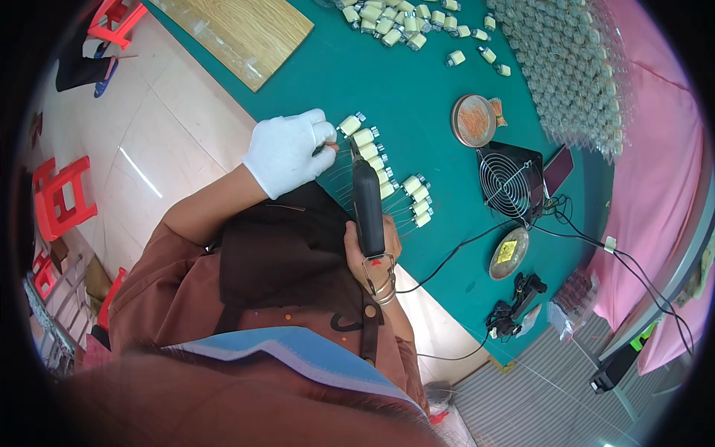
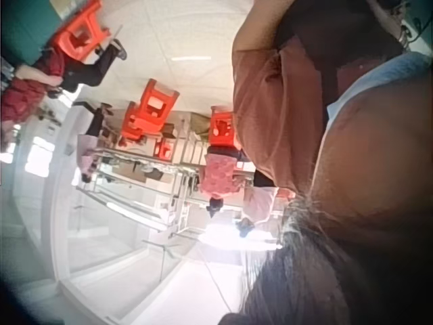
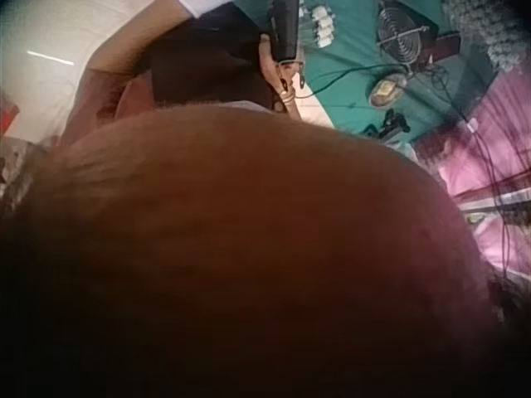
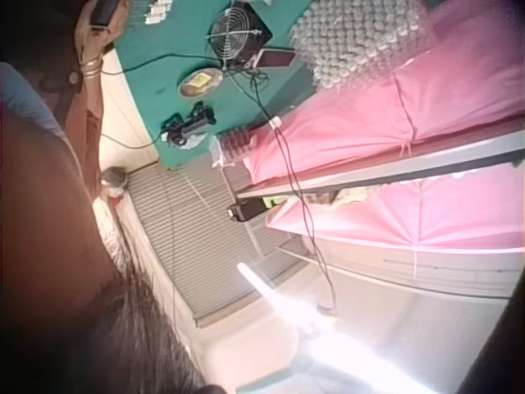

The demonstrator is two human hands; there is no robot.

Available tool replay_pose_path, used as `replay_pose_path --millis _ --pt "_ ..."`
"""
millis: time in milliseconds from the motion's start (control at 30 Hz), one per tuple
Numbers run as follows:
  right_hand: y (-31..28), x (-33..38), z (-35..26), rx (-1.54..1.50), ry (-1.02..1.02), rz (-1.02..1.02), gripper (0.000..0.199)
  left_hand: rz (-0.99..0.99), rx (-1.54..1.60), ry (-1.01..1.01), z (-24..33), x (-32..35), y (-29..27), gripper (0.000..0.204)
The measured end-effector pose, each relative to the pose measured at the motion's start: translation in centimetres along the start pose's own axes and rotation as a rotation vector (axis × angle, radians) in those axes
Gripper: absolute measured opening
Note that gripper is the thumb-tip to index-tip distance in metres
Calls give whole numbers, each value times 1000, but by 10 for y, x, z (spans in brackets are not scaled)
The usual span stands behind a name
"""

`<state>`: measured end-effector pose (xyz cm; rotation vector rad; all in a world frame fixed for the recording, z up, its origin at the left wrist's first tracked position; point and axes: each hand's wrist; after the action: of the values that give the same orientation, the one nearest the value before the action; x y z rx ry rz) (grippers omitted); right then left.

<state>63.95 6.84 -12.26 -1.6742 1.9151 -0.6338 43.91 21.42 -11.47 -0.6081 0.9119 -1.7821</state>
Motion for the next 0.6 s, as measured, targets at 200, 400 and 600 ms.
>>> replay_pose_path --millis 200,400,600 --pt "1 2 1 -26 26 10 31 25 15 9 -1 0 0 12" --pt "3 2 2 -29 8 29 32 17 19 21 -1 0 0 10" --pt "1 -2 -5 -4 -25 30 31 -16 32 13 -2 -1 -2 11"
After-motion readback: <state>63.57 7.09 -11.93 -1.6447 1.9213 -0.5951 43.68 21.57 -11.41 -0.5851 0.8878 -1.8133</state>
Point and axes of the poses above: each hand's wrist, its own x-axis away from the middle knuckle, its own y-axis out of the palm, z = x × y
